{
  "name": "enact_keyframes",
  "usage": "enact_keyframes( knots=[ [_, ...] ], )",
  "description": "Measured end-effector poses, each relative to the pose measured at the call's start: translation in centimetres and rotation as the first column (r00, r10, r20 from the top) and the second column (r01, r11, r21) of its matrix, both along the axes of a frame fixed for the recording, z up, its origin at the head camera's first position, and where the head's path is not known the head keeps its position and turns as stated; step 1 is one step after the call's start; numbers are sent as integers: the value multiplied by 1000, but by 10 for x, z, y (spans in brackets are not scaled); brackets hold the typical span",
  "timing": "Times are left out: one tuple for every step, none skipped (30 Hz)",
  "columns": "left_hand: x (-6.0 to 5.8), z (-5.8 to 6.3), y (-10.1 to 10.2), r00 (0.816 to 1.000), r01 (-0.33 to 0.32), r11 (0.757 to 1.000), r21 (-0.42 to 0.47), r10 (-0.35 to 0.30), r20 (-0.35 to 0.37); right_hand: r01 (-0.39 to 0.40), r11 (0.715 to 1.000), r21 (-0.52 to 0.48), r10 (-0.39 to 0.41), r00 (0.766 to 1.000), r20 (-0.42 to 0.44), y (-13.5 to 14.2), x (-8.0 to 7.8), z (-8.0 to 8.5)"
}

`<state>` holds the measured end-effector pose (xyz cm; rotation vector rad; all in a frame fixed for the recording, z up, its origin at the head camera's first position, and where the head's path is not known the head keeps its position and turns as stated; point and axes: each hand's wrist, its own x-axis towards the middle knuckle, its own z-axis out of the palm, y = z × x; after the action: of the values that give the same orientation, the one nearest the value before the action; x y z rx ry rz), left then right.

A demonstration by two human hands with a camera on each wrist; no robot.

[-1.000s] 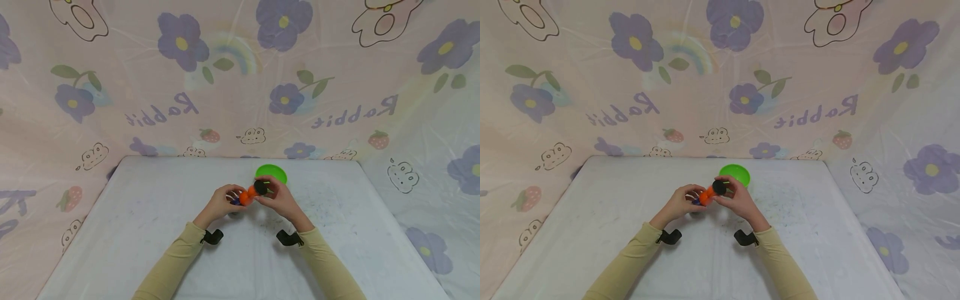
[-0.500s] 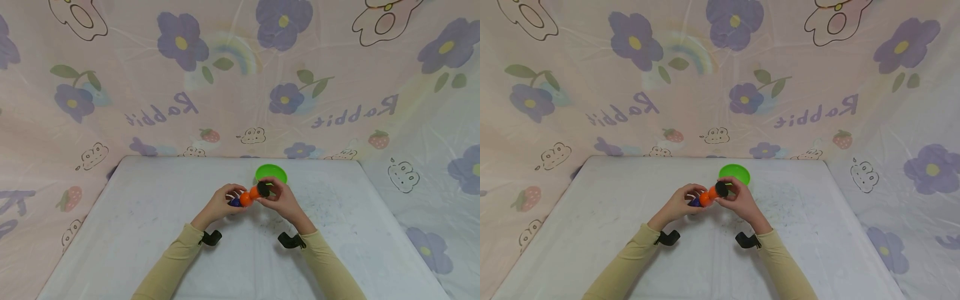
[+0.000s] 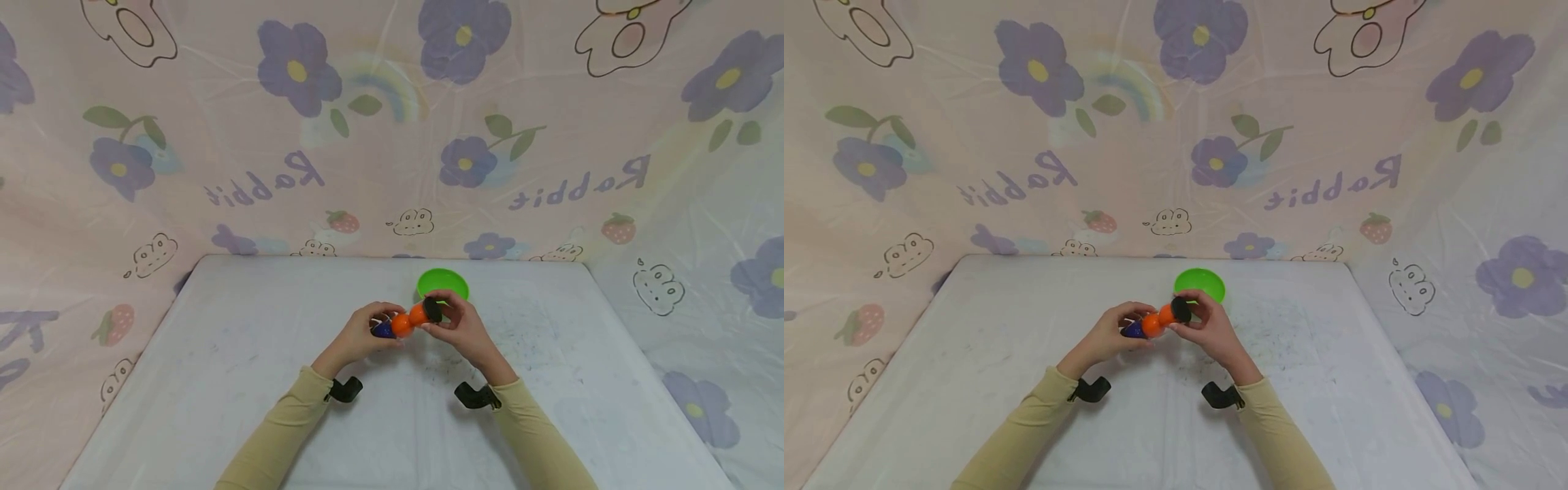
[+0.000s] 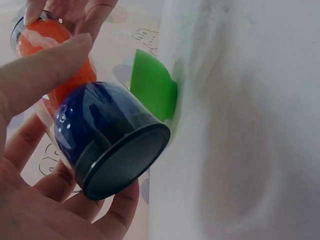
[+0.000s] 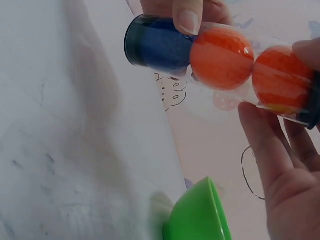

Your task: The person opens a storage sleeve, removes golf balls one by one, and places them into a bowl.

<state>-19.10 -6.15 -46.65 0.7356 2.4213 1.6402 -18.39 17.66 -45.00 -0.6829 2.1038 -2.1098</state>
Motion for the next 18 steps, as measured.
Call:
enact_keyframes(
  knots=[
    [0,1,0,1000,4,1000,4,-4,-5,1,1000,-2,-1,1000,2,0,0,0],
    [0,2,-1,1000,8,1000,7,-8,-8,2,1000,-2,-2,1000,7,0,0,0],
    [0,2,-1,1000,11,1000,7,-11,-11,3,1000,1,-3,1000,10,1,0,0],
    [0,3,-1,1000,11,1000,6,-11,-11,3,1000,4,-3,1000,15,1,0,0],
    [0,3,-1,1000,11,1000,0,-11,-15,3,1000,9,-4,1000,18,1,0,0],
    [0,4,-2,1000,7,1000,-6,-7,-16,2,1000,13,-2,1000,20,1,0,0],
    [0,4,-2,1000,4,1000,-15,-4,-24,2,1000,22,-3,1000,21,2,0,1],
    [0,4,-2,1000,0,1000,-24,-1,-31,4,999,36,-5,1000,19,2,0,1],
    [0,4,-2,999,-4,999,-33,2,-39,6,999,53,-7,1000,16,3,0,1],
    [0,4,-2,999,-5,999,-40,3,-48,8,997,71,-9,1000,13,4,0,2],
    [0,4,-3,998,-5,999,-46,2,-59,6,996,85,-7,1000,10,5,0,2],
    [0,4,-3,998,-7,999,-51,4,-66,6,995,101,-7,1000,9,7,0,3],
    [-1,4,-3,997,-8,998,-55,4,-73,8,993,117,-10,1000,11,8,0,4],
    [-1,4,-4,997,-8,998,-58,4,-78,8,992,126,-10,1000,16,10,0,4],
    [-1,3,-4,997,-8,998,-61,3,-83,6,991,130,-9,1000,21,11,0,5],
    [-1,3,-4,996,-8,998,-63,3,-89,4,991,132,-7,1000,26,13,-1,6],
    [-1,3,-5,996,-11,998,-65,5,-90,2,991,135,-6,1000,30,14,-1,7],
    [-1,3,-5,996,-12,998,-67,6,-93,1,990,144,-6,1000,30,15,-2,8]
  ],
)
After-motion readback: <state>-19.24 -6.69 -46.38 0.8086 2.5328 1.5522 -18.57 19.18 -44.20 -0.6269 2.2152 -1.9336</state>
